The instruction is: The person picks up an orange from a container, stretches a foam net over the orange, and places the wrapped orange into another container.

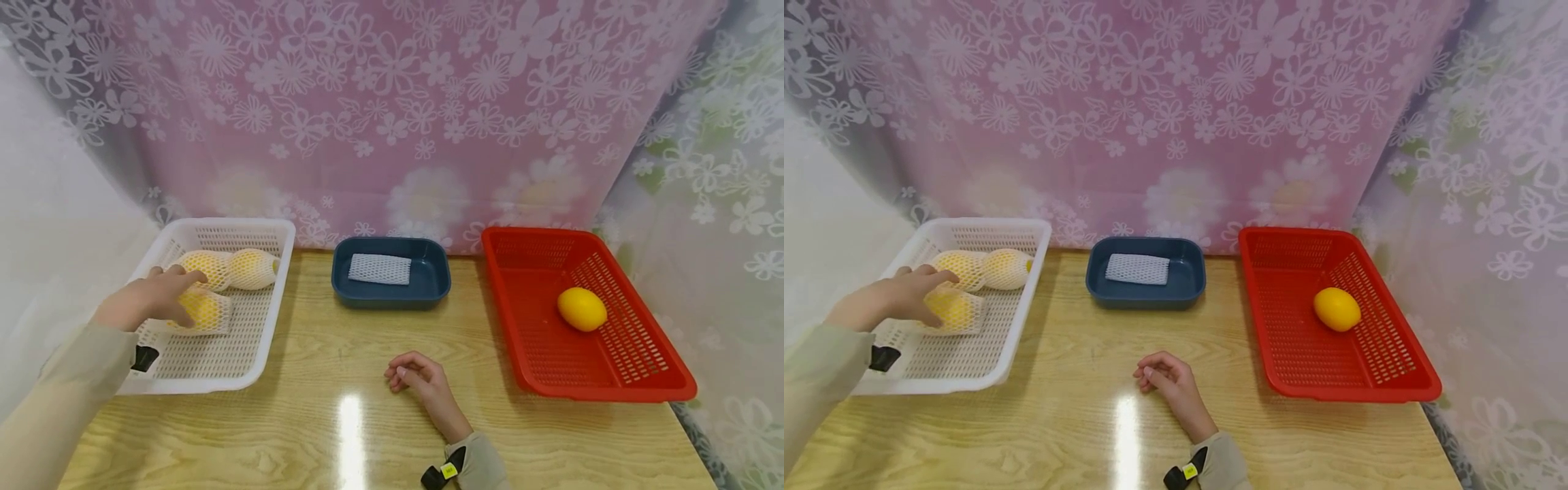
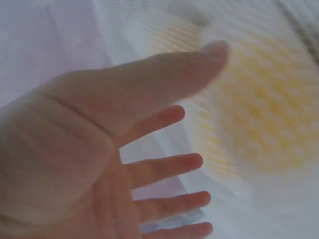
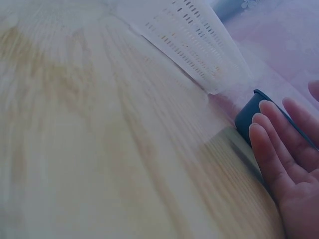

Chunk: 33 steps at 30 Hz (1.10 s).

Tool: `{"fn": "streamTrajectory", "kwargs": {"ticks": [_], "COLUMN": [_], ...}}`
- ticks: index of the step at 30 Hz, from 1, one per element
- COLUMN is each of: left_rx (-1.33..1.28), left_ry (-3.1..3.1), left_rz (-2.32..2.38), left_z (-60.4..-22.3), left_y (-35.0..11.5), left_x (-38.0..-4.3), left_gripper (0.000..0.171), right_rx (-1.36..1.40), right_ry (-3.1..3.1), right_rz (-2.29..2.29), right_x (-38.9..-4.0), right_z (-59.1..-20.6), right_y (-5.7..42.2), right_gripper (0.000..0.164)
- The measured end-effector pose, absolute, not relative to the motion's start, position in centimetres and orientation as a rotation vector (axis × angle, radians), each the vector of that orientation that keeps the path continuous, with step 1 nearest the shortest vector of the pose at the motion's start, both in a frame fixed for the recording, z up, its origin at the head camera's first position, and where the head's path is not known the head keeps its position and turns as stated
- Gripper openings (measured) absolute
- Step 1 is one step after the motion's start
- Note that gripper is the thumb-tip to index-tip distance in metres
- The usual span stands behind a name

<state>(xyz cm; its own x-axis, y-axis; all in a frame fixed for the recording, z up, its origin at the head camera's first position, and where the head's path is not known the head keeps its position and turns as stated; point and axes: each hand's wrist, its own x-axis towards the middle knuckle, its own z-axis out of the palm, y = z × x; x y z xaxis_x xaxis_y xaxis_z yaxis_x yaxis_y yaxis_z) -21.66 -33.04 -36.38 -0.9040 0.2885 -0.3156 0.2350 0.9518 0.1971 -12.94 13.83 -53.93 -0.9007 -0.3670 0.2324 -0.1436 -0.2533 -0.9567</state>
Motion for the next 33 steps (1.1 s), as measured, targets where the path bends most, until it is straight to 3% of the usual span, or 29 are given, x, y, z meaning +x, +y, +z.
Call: {"fn": "streamTrajectory", "kwargs": {"ticks": [8,13,23,33], "left_rx": [0.722,0.891,1.123,0.977], "left_ry": [2.997,2.983,2.665,2.179], "left_rz": [0.399,0.651,1.277,1.788], "left_z": [-33.4,-33.6,-40.0,-47.2], "left_y": [-26.8,-22.1,-14.3,-7.6], "left_x": [-20.2,-18.4,-15.3,-13.6], "left_gripper": [0.048,0.039,0.027,0.019], "right_rx": [-0.637,-0.644,-0.689,-0.772], "right_ry": [1.828,1.839,1.966,2.296], "right_rz": [-2.283,-2.295,-2.271,-1.969], "right_x": [-12.9,-12.8,-12.3,-11.2], "right_z": [-54.0,-53.9,-49.5,-40.7], "right_y": [13.8,13.8,14.7,18.6], "right_gripper": [0.029,0.027,0.021,0.015]}}
